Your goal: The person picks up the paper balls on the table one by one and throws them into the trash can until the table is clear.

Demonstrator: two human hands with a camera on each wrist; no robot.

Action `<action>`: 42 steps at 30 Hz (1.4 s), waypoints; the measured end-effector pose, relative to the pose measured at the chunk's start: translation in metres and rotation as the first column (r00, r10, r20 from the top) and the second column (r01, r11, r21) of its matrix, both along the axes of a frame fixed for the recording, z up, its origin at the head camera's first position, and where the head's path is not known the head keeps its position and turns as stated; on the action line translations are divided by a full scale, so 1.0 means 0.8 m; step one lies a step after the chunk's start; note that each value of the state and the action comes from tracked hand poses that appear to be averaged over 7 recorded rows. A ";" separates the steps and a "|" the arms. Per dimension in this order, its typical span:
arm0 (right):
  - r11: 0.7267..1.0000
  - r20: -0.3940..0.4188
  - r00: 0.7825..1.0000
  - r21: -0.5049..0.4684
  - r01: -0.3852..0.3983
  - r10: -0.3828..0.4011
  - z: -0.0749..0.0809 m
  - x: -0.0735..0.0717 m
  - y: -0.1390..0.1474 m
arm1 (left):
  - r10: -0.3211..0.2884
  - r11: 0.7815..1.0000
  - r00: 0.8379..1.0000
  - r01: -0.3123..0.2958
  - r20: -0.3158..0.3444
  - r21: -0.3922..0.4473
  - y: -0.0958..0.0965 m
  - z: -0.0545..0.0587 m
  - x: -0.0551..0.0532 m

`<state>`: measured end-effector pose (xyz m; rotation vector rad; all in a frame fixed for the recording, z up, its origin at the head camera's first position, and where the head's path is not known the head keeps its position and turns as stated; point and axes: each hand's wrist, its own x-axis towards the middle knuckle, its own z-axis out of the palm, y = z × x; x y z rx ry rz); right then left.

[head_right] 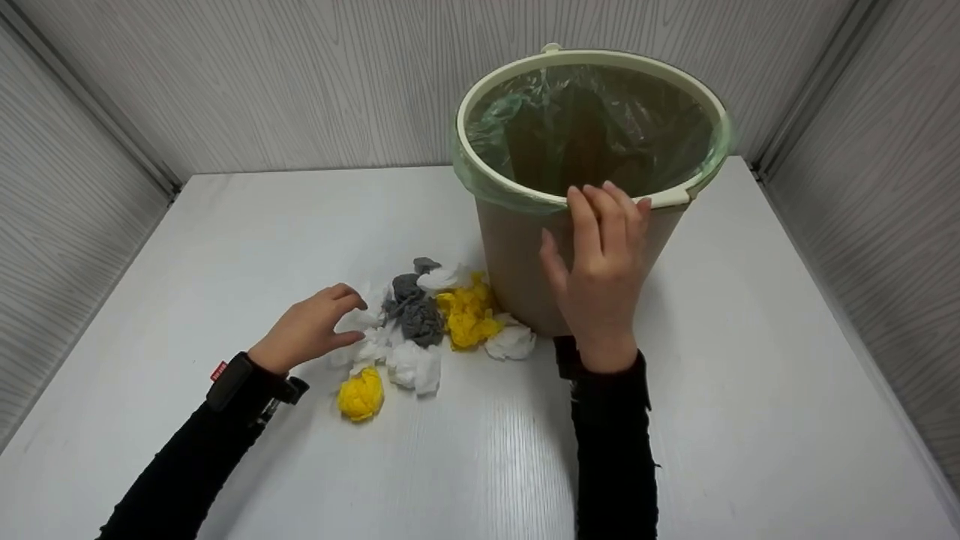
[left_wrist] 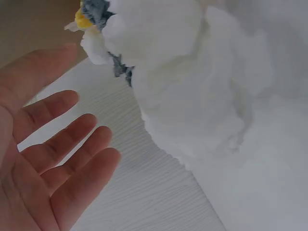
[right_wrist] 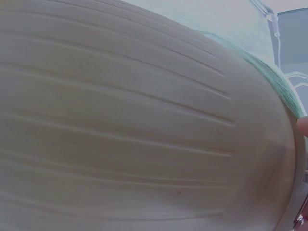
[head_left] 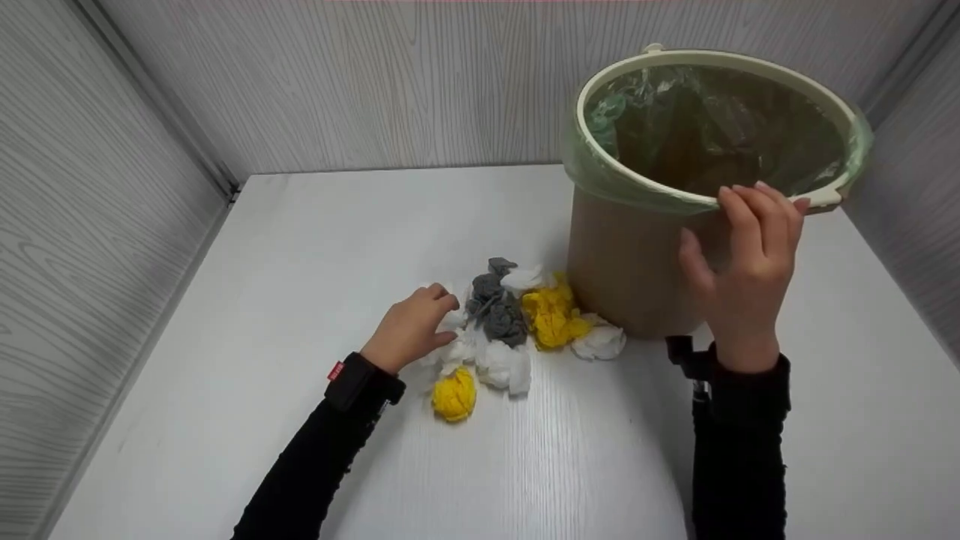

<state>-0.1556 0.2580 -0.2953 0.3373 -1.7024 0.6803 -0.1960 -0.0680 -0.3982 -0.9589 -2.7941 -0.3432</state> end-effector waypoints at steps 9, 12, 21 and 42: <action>1.000 0.001 1.000 0.002 0.007 -0.007 0.003 0.002 -0.003 | 0.059 0.997 0.992 -0.053 0.110 -0.051 -0.012 -0.018 -0.001; 1.000 0.001 1.000 0.001 0.005 -0.005 0.002 0.003 -0.002 | 0.056 0.997 0.993 -0.051 0.102 -0.054 -0.010 -0.018 0.000; 1.000 0.000 1.000 0.004 0.009 -0.009 -0.002 -0.001 0.003 | -0.033 0.999 0.996 0.036 0.088 -0.039 0.006 -0.014 0.010; 1.000 0.022 1.000 -0.001 0.010 -0.010 -0.002 0.000 0.001 | -0.006 0.990 0.960 0.044 0.279 -0.131 0.023 -0.031 -0.011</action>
